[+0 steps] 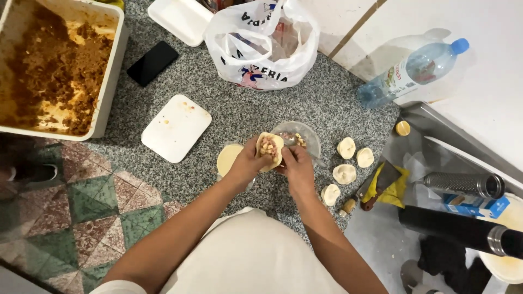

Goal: Preparing pastries by filling dough discs with meat mixture and folding them

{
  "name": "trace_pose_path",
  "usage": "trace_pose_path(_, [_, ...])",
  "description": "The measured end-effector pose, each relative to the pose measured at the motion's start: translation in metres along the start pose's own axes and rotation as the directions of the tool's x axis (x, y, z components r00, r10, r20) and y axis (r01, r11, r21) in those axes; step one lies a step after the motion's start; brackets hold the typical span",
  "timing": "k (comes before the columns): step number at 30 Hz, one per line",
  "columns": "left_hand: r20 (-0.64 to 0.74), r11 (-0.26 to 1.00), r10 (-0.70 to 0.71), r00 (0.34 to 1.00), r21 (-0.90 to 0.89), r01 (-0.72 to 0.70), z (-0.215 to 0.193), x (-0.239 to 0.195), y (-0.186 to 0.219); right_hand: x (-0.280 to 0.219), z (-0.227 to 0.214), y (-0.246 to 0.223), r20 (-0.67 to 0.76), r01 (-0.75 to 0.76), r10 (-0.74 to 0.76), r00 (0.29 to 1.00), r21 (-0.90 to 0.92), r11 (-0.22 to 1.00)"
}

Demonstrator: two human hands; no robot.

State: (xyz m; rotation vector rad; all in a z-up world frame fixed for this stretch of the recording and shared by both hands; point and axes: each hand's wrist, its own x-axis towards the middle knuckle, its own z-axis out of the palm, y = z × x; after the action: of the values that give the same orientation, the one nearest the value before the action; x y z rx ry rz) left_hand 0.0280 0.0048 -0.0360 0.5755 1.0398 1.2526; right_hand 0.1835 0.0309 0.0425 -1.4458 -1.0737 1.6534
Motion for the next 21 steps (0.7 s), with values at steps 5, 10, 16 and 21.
trace_pose_path(5, [0.016,0.998,0.013,1.0,0.065,-0.014,0.007,-0.003,0.01,0.002,-0.002,0.017,0.013,0.043,-0.044,0.999,0.083,0.996])
trace_pose_path(10, [0.043,0.996,0.041,0.998,0.081,-0.044,0.021,-0.014,0.028,-0.004,-0.002,0.023,-0.002,0.073,-0.074,0.997,0.178,0.981])
trace_pose_path(16, [0.066,0.972,0.125,0.99,0.192,-0.135,0.033,-0.02,0.038,-0.003,0.001,0.019,-0.044,0.042,-0.032,0.999,0.242,0.969])
trace_pose_path(21, [0.052,0.948,0.09,0.995,0.301,-0.102,0.047,-0.035,0.063,-0.012,0.005,-0.007,-0.008,0.041,-0.04,0.999,0.256,0.966])
